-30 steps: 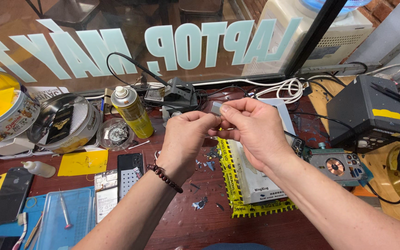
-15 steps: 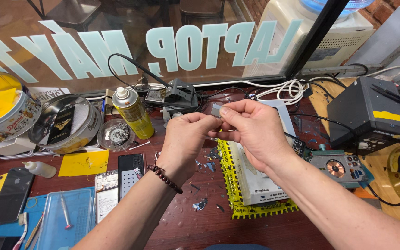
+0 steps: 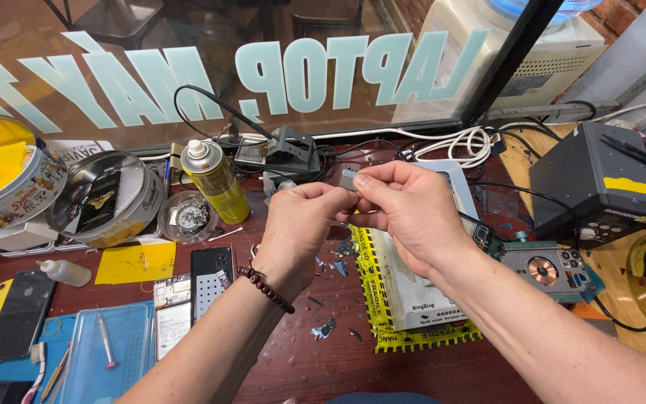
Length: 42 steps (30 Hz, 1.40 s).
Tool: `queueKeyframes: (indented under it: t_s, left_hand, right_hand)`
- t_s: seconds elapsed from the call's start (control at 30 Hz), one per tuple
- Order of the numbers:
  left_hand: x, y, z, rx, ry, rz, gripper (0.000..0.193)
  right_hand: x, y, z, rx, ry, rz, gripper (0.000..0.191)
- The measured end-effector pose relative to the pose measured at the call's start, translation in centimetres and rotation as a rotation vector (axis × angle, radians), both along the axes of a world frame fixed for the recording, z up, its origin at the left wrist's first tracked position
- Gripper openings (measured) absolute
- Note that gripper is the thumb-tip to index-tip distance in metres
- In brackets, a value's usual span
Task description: The person applies adhesive tape to a small component and installs it into a disassembled smartphone. They then reassemble the phone, press the edges to secure the casing, and inspect the device. The person repeats the adhesive application on another small component.
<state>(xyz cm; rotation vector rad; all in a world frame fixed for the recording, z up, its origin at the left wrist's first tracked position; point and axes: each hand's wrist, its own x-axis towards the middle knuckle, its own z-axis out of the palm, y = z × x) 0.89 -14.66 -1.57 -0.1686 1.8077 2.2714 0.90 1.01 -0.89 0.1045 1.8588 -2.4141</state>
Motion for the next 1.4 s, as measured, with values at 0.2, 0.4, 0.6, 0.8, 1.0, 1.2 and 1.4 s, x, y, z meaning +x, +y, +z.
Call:
queueKeyframes:
  t_s: [0.2, 0.4, 0.6, 0.8, 1.0, 1.2, 1.4]
  left_hand:
    - [0.0, 0.0, -0.1, 0.012, -0.002, 0.005, 0.014]
    - [0.0, 0.0, -0.4, 0.018, -0.004, 0.007, 0.014]
    - [-0.2, 0.0, -0.4, 0.072, -0.022, -0.025, 0.016]
    - [0.1, -0.4, 0.3, 0.268, -0.175, -0.098, 0.015]
    - [0.4, -0.7, 0.8, 0.374, -0.217, -0.184, 0.018]
    - [0.3, -0.9, 0.5, 0.347, -0.184, -0.190, 0.016]
    - [0.4, -0.9, 0.3, 0.327, -0.148, -0.159, 0.017]
  right_hand:
    - [-0.1, 0.1, -0.1, 0.003, -0.009, 0.007, 0.013]
    - [-0.2, 0.1, -0.1, 0.019, -0.010, 0.027, 0.012]
    - [0.2, -0.1, 0.0, -0.069, 0.014, 0.008, 0.011]
    - [-0.1, 0.8, 1.3, 0.052, 0.025, -0.169, 0.020]
    - [-0.3, 1.5, 1.9, 0.315, 0.199, 0.068, 0.025]
    - [-0.1, 2.0, 2.4, 0.462, 0.245, 0.152, 0.021]
    - [-0.3, 1.8, 1.9, 0.527, 0.285, 0.185, 0.016]
